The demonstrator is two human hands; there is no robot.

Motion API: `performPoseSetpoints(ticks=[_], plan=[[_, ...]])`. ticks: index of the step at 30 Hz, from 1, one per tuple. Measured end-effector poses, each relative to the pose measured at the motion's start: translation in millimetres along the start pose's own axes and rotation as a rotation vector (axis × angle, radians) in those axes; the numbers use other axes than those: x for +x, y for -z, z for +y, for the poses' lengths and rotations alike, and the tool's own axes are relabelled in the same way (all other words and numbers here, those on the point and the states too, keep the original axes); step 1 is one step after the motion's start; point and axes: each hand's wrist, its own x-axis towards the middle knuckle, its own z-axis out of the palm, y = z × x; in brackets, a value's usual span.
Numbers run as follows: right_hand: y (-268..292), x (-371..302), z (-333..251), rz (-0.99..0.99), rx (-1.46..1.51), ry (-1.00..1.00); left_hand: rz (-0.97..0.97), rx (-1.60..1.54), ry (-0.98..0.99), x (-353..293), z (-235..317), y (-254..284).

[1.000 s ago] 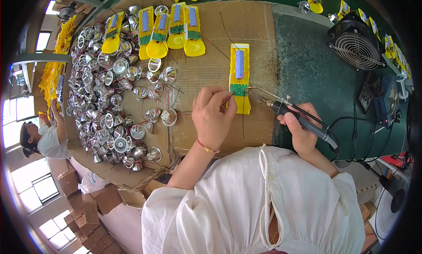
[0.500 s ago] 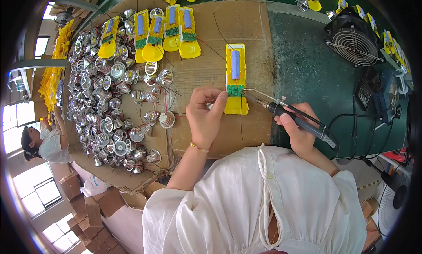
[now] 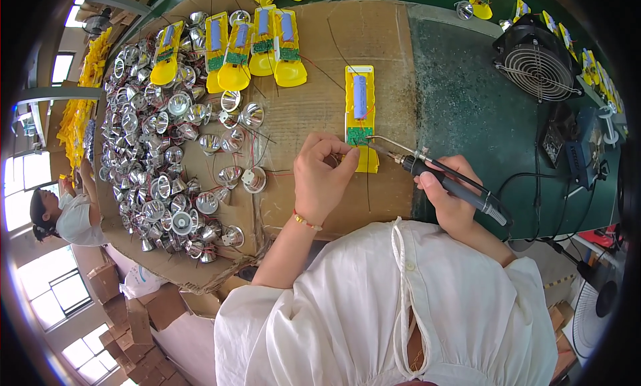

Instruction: Soldering wires to a small green circuit board that is part of a yellow plastic assembly.

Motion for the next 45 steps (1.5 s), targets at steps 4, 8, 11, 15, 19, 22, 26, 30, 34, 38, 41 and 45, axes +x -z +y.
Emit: performPoseSetpoints(ticks=[4, 8, 11, 15, 19, 22, 26, 30, 34, 38, 41, 45], plan=[[-0.7, 1.5, -0.8, -0.002, -0.029, -0.001, 0.015, 0.014, 0.011, -1.4, 3.9, -0.7], [0.6, 2.8, -0.3, -0.015, -0.068, 0.010, 0.014, 0.017, 0.005, -0.9, 0.7, -1.0], [1.1, 0.3, 0.2, 0.017, -0.058, 0.003, -0.001, 0.002, 0.005, 0.0, -0.6, -0.6], [1.1, 0.4, -5.0, 0.073, 0.084, -0.014, -0.022, 0.002, 0.004, 0.1, 0.5, 1.6], [2.6, 1.5, -2.5, 0.068, 0.077, -0.011, -0.020, 0.042, -0.008, 0.8, 3.1, 3.7], [1.4, 2.1, 1.5, 0.112, 0.114, 0.019, -0.021, 0.078, -0.019, 1.3, 4.1, 5.5], [16.3, 2.1, 4.3, 0.179, 0.083, 0.036, -0.041, -0.061, 0.117, 3.5, 16.6, 11.0], [46.5, 4.2, 10.6, 0.296, 0.048, 0.056, -0.228, 0.291, 0.117, 5.9, 11.2, 30.3], [71.2, 3.1, 27.7, 0.386, 0.019, 0.003, -0.304, 0.388, 0.042, 53.2, 21.0, -6.5], [73.4, 0.8, 34.9, 0.463, 0.044, -0.028, -0.377, 0.593, -0.137, 156.6, 84.1, -68.0], [68.5, 4.0, 33.2, 0.473, 0.046, -0.032, -0.227, 0.581, -0.017, 235.6, 100.9, -120.8], [70.4, 5.2, 36.0, 0.478, 0.031, -0.050, 0.304, 0.585, -0.463, 284.4, 106.9, -150.9]])
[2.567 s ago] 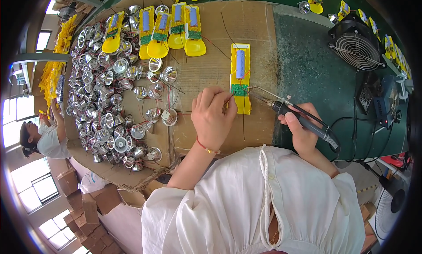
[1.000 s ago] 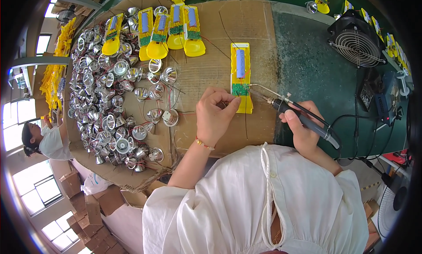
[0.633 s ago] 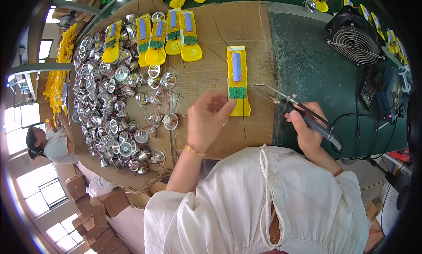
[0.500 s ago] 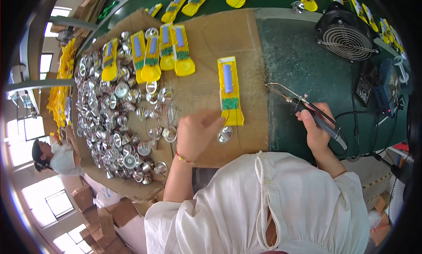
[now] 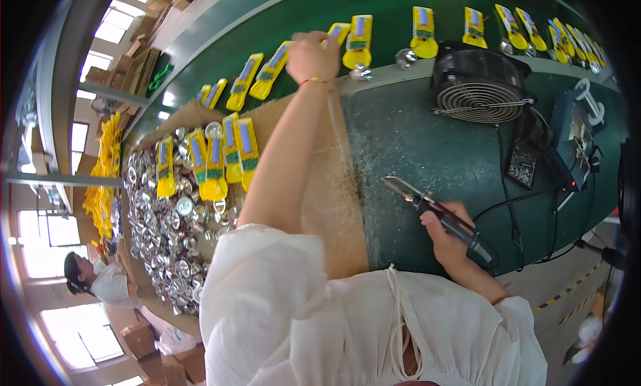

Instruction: Soldering wires to a small green circuit board that is part of a yellow plastic assembly.

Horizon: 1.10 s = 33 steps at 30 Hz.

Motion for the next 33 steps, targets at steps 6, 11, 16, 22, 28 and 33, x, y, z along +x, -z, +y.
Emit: performPoseSetpoints(ticks=[6, 11, 16, 22, 28, 33], plan=[[-6.4, 5.4, -9.2, -0.073, 0.106, -0.014, -0.471, 0.051, -0.350, 7.4, -81.3, -0.4], [-2.6, 3.8, -10.6, -0.053, 0.106, -0.124, -0.504, 0.142, -0.247, -80.6, -58.3, 69.2], [0.4, 3.9, -8.7, -0.035, 0.065, -0.026, -0.516, 0.037, -0.067, -212.4, -31.3, 150.0], [-1.6, 0.8, -6.6, -0.068, 0.033, 0.058, -0.154, -0.015, 0.090, -266.8, -72.1, 222.7], [-8.8, -17.3, -15.5, -0.096, 0.029, 0.085, -0.124, 0.704, 0.230, -261.7, -128.3, 259.3], [-10.9, -35.3, -24.5, -0.138, 0.025, 0.129, -0.102, 0.406, 0.284, -272.3, -136.1, 262.6]])
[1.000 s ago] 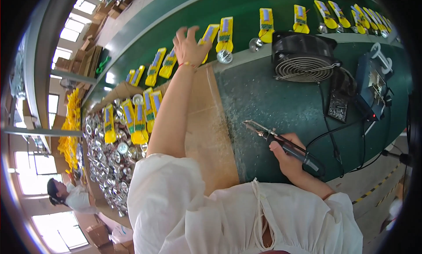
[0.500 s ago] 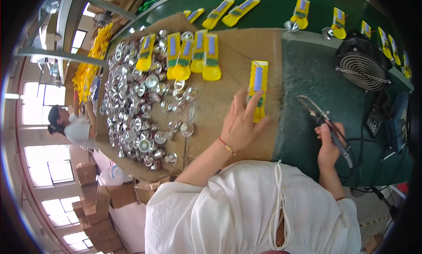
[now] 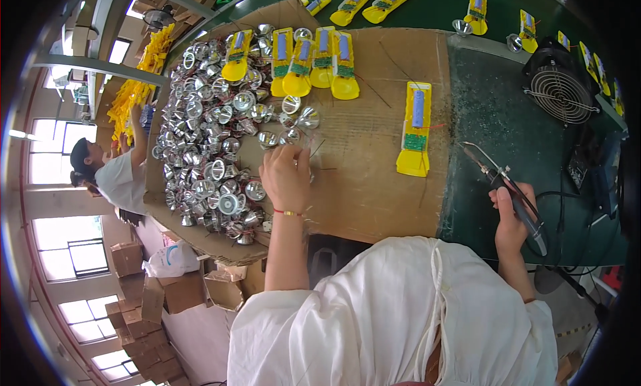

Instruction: Soldering wires to a small green circuit board that is part of a yellow plastic assembly.

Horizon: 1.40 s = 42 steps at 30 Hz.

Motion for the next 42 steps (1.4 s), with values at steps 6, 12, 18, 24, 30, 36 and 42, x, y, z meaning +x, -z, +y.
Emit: performPoseSetpoints(ticks=[6, 12, 18, 24, 30, 36, 42], plan=[[-15.2, -3.6, -14.3, -0.070, 0.042, -0.038, -0.217, -0.693, 0.047, -5.9, 36.6, -4.0], [-27.7, -2.5, -19.8, -0.259, -0.177, 0.100, -0.418, -0.793, 0.053, -22.1, 85.4, -28.2], [-36.5, 0.7, -19.3, -0.247, -0.180, 0.062, -0.370, -0.831, -0.101, -17.8, 99.1, -47.7], [-39.8, 2.7, -12.9, -0.224, -0.135, 0.041, -0.502, -0.850, -0.008, -11.2, 100.7, -44.2], [-40.5, 3.8, -17.0, -0.272, -0.155, -0.020, -0.541, -0.830, -0.007, -6.1, 100.2, -46.8], [-40.5, 0.9, -11.4, -0.163, -0.031, -0.061, -0.584, -0.812, -0.016, -0.8, 99.6, -47.7], [-33.1, -1.6, -10.9, -0.153, 0.002, -0.076, -0.642, -0.813, 0.029, -0.8, 99.5, -44.1]])
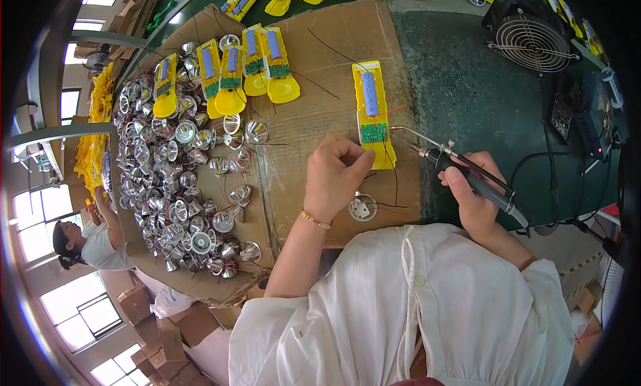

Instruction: Soldering wires to a small green circuit board that is part of a yellow plastic assembly.

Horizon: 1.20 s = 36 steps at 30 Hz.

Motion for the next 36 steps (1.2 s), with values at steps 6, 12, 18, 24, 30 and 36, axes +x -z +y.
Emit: performPoseSetpoints(ticks=[6, 12, 18, 24, 30, 36], plan=[[3.0, 1.1, 2.4, -0.035, 0.002, -0.023, 0.000, -0.207, -0.086, -3.2, -6.1, 11.3], [2.3, -0.1, 3.3, -0.042, 0.041, -0.048, 0.058, -0.257, -0.241, -23.0, -10.2, 18.8], [-10.5, 3.9, 2.7, 0.000, -0.005, 0.040, 0.044, -0.117, -0.089, -7.3, -7.9, 2.6], [-14.4, 10.8, 3.3, -0.034, 0.005, -0.068, 0.042, -0.008, -0.107, 0.5, -4.3, -0.1], [-16.7, 13.5, 8.3, -0.025, 0.021, 0.008, 0.050, -0.004, -0.097, 1.0, -1.9, -1.3], [-21.6, 12.9, 3.1, 0.075, 0.257, -0.148, 0.033, -0.019, -0.096, 2.5, -8.1, -0.1]])
